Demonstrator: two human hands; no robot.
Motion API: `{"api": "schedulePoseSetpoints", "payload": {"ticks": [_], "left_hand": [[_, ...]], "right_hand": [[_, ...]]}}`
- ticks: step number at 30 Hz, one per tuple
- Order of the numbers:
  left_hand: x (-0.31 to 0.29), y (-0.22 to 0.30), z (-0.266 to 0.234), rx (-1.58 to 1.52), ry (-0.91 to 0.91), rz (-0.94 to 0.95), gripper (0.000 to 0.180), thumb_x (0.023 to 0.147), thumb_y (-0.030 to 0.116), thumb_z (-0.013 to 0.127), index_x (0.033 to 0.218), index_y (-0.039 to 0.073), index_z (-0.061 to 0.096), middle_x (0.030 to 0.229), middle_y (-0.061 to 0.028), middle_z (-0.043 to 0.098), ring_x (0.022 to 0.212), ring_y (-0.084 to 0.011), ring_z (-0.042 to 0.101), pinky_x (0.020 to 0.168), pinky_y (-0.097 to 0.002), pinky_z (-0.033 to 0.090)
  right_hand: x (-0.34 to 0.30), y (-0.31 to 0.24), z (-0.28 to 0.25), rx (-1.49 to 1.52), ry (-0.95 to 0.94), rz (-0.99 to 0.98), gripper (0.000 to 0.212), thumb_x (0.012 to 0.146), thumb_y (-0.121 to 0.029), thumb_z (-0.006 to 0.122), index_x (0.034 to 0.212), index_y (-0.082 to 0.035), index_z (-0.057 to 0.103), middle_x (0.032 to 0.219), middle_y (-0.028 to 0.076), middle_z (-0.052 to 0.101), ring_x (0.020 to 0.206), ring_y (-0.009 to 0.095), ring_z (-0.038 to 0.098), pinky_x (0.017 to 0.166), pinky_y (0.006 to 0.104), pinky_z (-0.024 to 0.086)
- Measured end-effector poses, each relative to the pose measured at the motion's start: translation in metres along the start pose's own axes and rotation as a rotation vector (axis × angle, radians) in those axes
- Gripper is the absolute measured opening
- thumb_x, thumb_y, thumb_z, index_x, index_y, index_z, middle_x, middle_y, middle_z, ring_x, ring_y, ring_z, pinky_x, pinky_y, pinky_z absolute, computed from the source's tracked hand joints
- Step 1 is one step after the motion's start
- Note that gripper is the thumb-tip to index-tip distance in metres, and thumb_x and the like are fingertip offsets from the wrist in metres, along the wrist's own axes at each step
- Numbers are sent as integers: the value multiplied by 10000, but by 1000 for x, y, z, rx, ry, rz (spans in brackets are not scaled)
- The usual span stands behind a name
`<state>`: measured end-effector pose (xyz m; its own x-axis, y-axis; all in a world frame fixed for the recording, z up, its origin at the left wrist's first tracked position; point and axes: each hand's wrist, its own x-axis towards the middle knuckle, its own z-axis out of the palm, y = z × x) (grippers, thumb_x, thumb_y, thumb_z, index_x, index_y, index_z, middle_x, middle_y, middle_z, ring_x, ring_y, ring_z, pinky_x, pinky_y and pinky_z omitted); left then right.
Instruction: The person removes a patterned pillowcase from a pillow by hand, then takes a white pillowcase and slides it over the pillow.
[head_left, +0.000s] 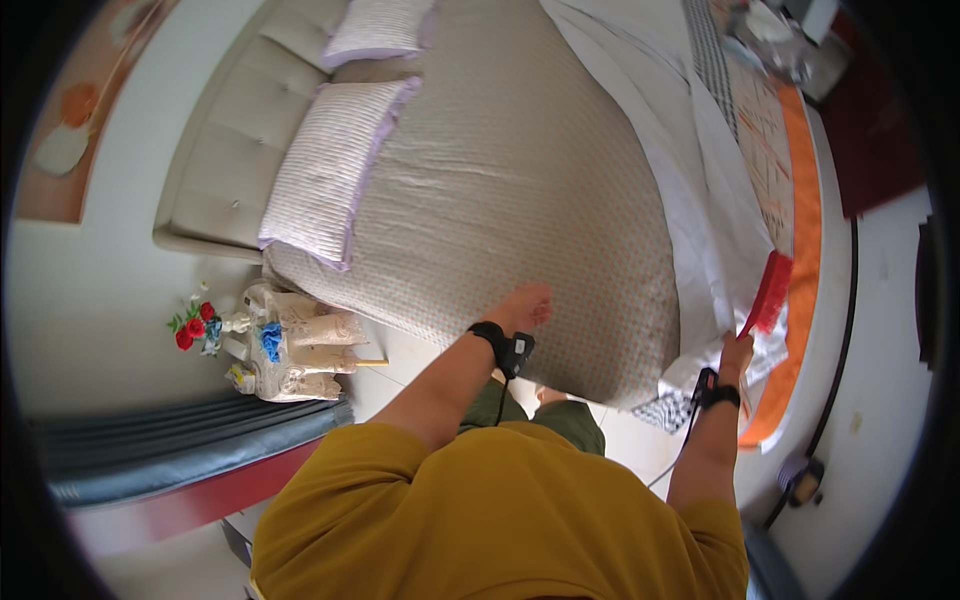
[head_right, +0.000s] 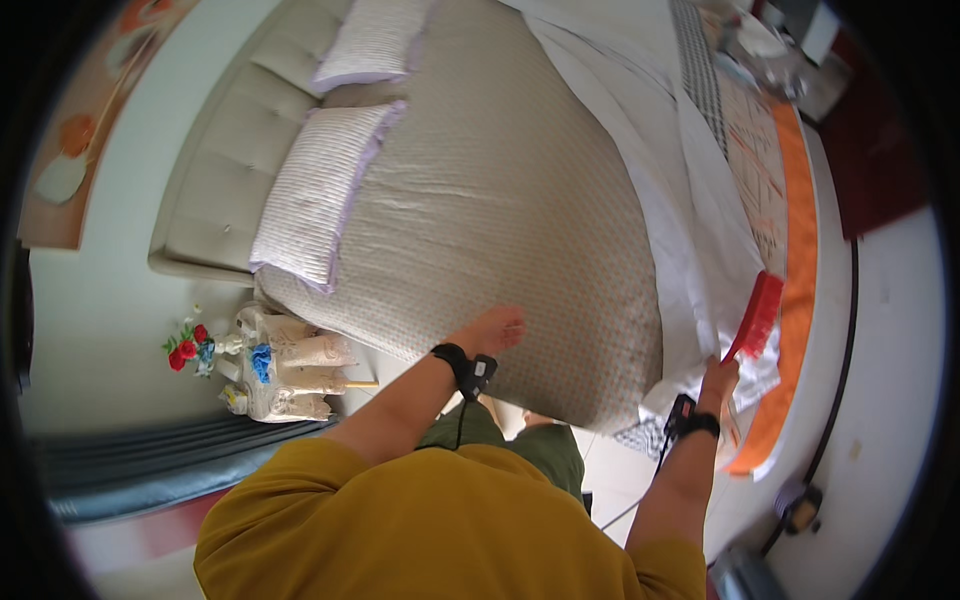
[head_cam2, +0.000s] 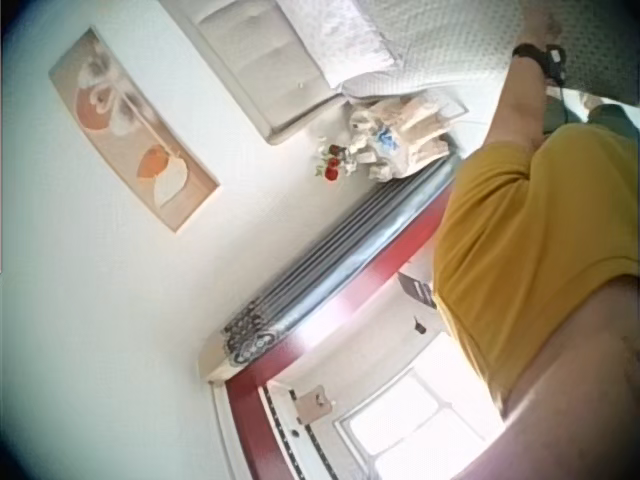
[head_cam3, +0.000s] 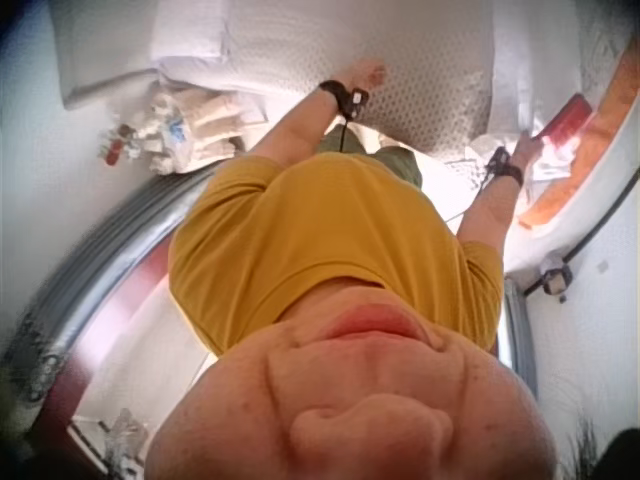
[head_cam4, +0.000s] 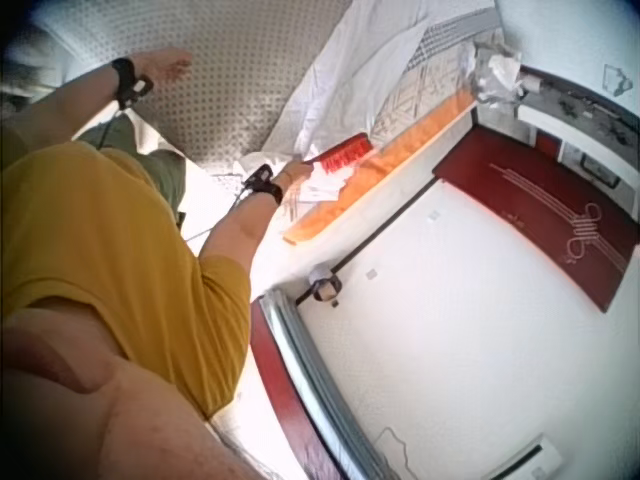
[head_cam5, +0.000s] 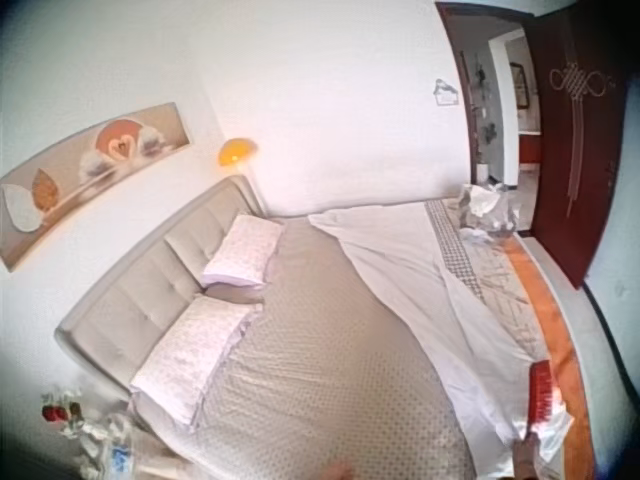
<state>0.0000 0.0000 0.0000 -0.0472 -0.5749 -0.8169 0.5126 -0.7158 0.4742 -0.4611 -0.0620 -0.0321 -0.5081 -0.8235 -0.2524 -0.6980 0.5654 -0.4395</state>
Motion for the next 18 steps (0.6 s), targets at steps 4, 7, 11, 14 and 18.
{"api": "schedulePoseSetpoints", "payload": {"ticks": [4, 7, 11, 14, 18], "left_hand": [[-55, 61, -72, -24, 103, 7, 158, 789, 213, 600, 912, 134, 538, 856, -26, 539, 758, -173, 536, 661, -306, 469], [-67, 76, -82, -158, 131, 59, 139, 780, 199, 601, 880, 127, 537, 809, -19, 531, 713, -164, 529, 626, -298, 473], [-70, 90, -139, -244, 123, 126, 152, 768, 194, 607, 871, 122, 522, 793, -24, 514, 678, -171, 528, 589, -287, 482], [-24, 91, -193, -403, 129, 171, 148, 778, 200, 596, 875, 119, 520, 828, -39, 505, 713, -190, 536, 585, -294, 473], [-3, 116, -238, -544, 293, 141, 151, 775, 205, 597, 880, 128, 521, 797, -34, 487, 727, -188, 535, 573, -300, 459]], "right_hand": [[-91, -65, 111, 220, -205, -194, 401, 649, -359, 688, 786, -8, 551, 733, 174, 581, 717, 341, 559, 673, 389, 438], [-80, -115, 114, 175, -228, -231, 462, 629, -361, 714, 887, -15, 550, 772, 177, 571, 737, 356, 539, 695, 408, 436], [-90, -132, 125, -67, 109, -254, 552, 622, -342, 725, 1019, -30, 502, 858, 179, 558, 797, 350, 527, 702, 435, 442], [-67, -127, 149, -103, -281, -167, 477, 673, -296, 683, 1036, -47, 502, 784, 122, 549, 684, 268, 538, 572, 389, 456], [-114, -157, 205, 533, -877, -59, 98, 746, -145, 575, 776, -87, 502, 606, 14, 475, 527, 136, 488, 443, 263, 411]]}}
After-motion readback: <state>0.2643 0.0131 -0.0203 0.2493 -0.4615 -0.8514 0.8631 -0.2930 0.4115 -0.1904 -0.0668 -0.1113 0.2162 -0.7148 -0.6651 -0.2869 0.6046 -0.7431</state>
